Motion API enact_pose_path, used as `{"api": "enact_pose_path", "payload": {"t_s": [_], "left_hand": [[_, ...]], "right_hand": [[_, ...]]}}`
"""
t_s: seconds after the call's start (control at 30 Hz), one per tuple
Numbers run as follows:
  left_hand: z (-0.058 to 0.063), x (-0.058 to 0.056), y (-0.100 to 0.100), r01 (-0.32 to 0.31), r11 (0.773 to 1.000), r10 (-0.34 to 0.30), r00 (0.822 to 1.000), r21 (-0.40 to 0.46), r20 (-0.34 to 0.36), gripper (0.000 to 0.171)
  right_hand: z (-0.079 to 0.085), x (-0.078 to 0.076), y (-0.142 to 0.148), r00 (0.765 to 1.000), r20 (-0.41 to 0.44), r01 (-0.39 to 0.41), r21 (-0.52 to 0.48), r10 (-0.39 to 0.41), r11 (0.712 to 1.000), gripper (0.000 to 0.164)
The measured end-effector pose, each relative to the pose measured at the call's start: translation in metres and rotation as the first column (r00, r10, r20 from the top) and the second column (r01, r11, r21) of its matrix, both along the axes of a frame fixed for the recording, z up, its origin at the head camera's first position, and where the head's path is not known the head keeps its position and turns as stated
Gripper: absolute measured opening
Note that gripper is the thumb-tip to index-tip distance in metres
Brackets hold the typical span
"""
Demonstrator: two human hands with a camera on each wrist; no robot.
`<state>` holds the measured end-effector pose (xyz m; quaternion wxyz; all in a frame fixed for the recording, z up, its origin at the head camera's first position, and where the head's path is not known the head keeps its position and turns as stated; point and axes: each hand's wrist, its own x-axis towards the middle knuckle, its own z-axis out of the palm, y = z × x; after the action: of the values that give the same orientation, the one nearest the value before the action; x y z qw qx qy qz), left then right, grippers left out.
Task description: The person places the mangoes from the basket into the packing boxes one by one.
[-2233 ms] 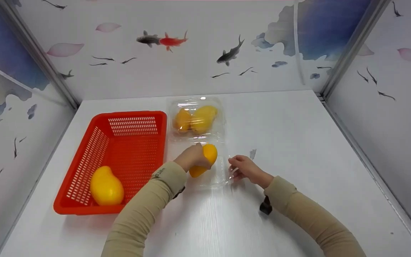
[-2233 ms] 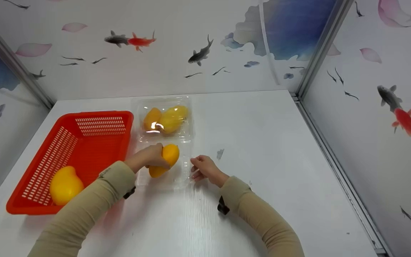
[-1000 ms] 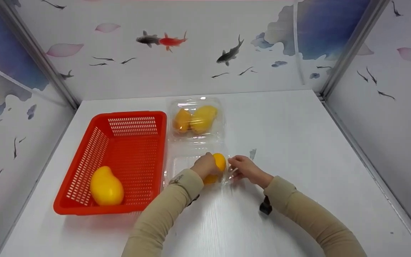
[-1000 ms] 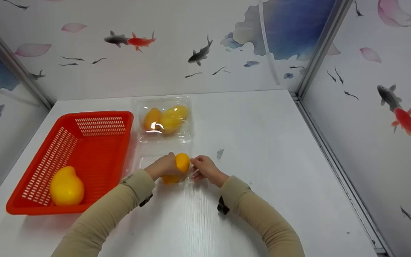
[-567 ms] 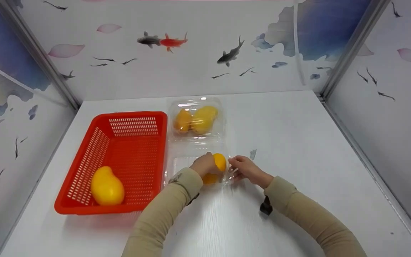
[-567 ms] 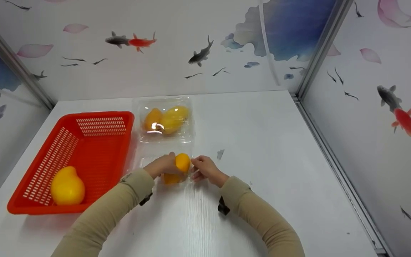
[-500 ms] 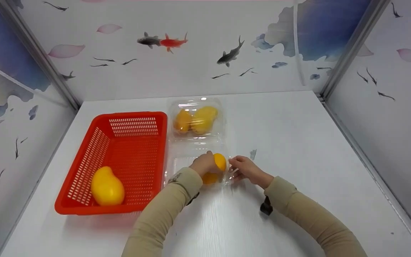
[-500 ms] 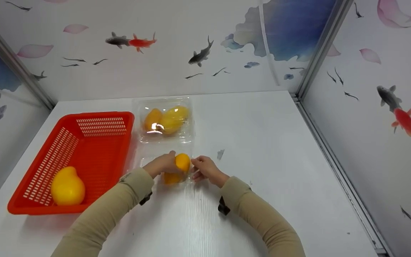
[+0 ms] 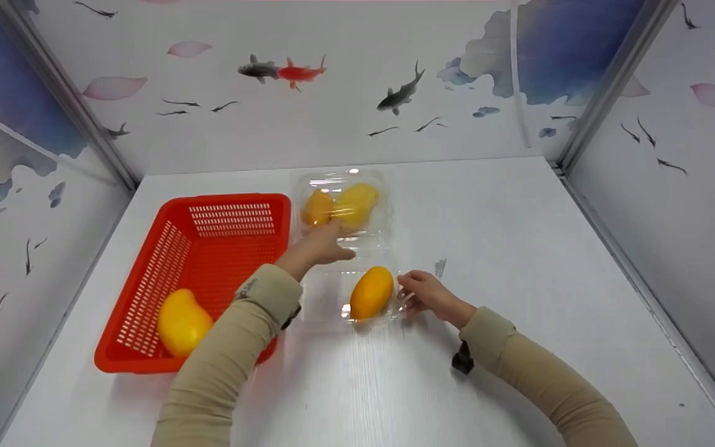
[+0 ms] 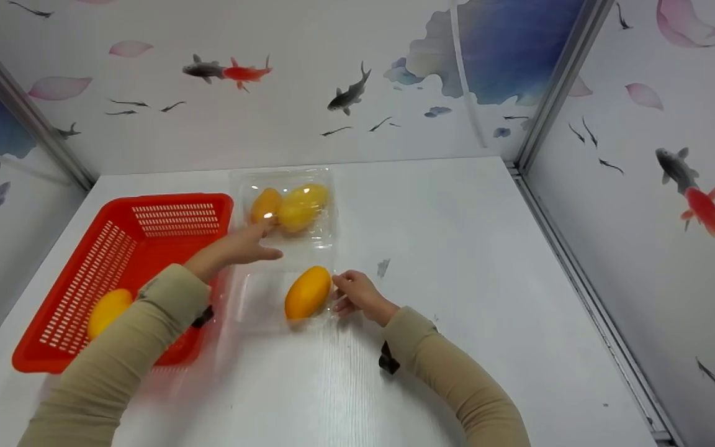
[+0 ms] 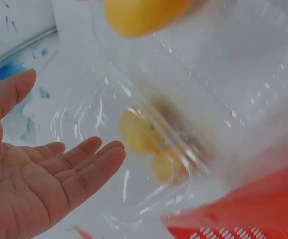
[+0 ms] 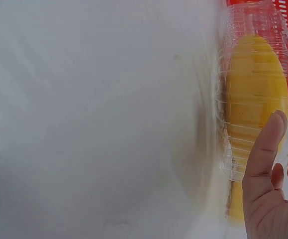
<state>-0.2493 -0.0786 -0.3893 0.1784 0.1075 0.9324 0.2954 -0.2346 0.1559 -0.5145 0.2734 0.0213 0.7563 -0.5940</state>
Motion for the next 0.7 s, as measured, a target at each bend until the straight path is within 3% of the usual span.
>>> {"api": "enact_pose_path", "payload": {"t_s": [0.13,0.27,0.37,0.43,0.63,0.7], "left_hand": [[0.017,-0.002,-0.036,0.001,0.999,0.000,1.000,-0.033,0.023,0.063],[0.021,0.001,-0.080,-0.039,0.995,0.052,0.989,-0.093,0.138,0.066],[0.016,0.007,-0.112,-0.141,0.988,0.154,0.956,-0.069,0.249,0.068],[0.011,0.012,-0.131,-0.194,0.979,0.206,0.937,-0.070,0.281,0.070],[-0.007,0.018,-0.178,-0.196,0.961,0.243,0.933,-0.194,0.265,0.069],[-0.012,0.022,-0.187,-0.215,0.952,0.272,0.923,-0.219,0.272,0.063]], "right_hand": [[0.001,0.000,0.000,1.000,-0.009,0.001,-0.011,-0.001,1.000,0.032],[0.001,0.000,0.001,1.000,-0.014,-0.004,-0.018,0.004,1.000,0.031],[0.001,-0.001,0.002,1.000,-0.012,-0.014,-0.010,0.014,1.000,0.032],[0.002,-0.001,0.003,1.000,-0.010,-0.020,-0.006,0.020,1.000,0.033],[0.002,-0.001,0.004,1.000,0.007,-0.014,0.009,0.014,1.000,0.032],[0.003,-0.001,0.004,1.000,0.010,-0.017,0.014,0.017,1.000,0.033]]}}
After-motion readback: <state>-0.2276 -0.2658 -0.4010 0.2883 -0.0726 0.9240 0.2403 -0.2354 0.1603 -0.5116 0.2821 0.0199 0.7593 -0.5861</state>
